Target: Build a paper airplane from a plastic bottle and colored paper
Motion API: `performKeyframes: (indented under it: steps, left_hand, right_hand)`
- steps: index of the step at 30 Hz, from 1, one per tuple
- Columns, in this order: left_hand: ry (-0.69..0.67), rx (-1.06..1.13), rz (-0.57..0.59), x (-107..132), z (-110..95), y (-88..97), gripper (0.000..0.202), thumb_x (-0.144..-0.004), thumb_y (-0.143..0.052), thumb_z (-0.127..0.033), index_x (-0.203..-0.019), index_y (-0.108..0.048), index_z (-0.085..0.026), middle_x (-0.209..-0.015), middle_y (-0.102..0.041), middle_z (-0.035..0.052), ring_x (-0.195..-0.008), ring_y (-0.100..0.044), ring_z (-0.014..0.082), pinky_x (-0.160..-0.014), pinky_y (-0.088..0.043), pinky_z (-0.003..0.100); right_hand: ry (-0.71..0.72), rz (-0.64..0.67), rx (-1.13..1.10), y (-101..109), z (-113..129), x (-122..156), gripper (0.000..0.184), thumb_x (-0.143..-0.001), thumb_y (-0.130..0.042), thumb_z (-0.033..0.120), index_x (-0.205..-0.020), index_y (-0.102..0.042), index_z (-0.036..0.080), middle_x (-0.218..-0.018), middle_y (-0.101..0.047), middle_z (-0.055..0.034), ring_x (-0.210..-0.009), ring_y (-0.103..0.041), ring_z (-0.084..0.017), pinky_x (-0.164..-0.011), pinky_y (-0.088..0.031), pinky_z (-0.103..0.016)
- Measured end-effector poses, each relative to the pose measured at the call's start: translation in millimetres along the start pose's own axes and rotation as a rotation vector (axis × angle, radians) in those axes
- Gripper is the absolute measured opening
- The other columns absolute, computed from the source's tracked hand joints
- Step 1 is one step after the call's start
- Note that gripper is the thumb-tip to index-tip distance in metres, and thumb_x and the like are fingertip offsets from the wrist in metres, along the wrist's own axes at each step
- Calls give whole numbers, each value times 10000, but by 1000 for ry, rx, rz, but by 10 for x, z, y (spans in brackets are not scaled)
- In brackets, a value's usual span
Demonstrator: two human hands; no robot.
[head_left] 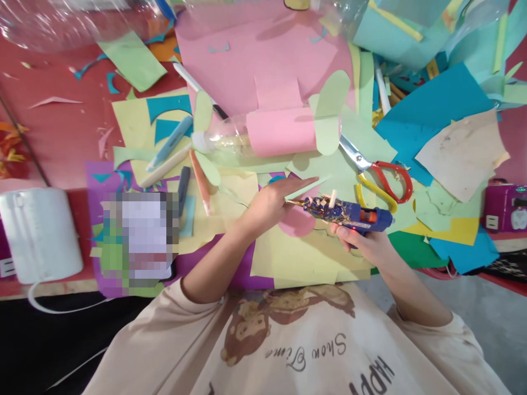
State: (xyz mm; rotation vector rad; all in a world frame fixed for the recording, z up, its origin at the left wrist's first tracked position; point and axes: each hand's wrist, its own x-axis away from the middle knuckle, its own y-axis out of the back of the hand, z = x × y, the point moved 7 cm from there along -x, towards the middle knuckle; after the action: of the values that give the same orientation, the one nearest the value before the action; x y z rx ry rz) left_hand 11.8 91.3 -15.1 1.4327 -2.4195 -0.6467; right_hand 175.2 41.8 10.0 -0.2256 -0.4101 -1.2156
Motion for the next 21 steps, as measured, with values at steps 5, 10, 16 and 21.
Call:
performKeyframes:
  steps: [5,10,16,21]
  left_hand:
    - [14,-10,-5,-1,-1,4,684,-727,-417,31,-1301,-593,-296,-1252,-674,24,-1094,-649,222,-869,-555,312]
    - [0,-1,-11,-1,-2,1,647,-757,-417,16,-1297,-597,-292,-1244,-678,24,-1091,-651,218,-885,-550,314]
    - [-24,-42,-25,-4,-7,2,638,-770,-418,-7,-1319,-578,-290,-1243,-679,29,-1083,-654,202,-860,-549,290]
    - [-11,-70,-24,-4,-21,6,641,-770,-410,-7,-1323,-575,-286,-1234,-682,36,-1074,-657,199,-873,-547,300]
  right_hand:
    - [-4,12,30,-4,20,4,294,-786,-637,456,-671,-571,194,-438,-457,55,-409,-454,-101,-394,-427,-246]
    - [-17,11,36,-6,12,0,270,-780,-631,412,-636,-533,206,-438,-439,49,-434,-459,-111,-403,-427,-253]
    - [-11,4,43,-27,30,-6,250,-785,-618,354,-616,-509,205,-445,-426,54,-409,-412,-85,-386,-398,-234]
    - [-15,13,40,-25,22,-4,291,-797,-611,385,-601,-489,207,-443,-422,50,-414,-413,-87,-400,-395,-240]
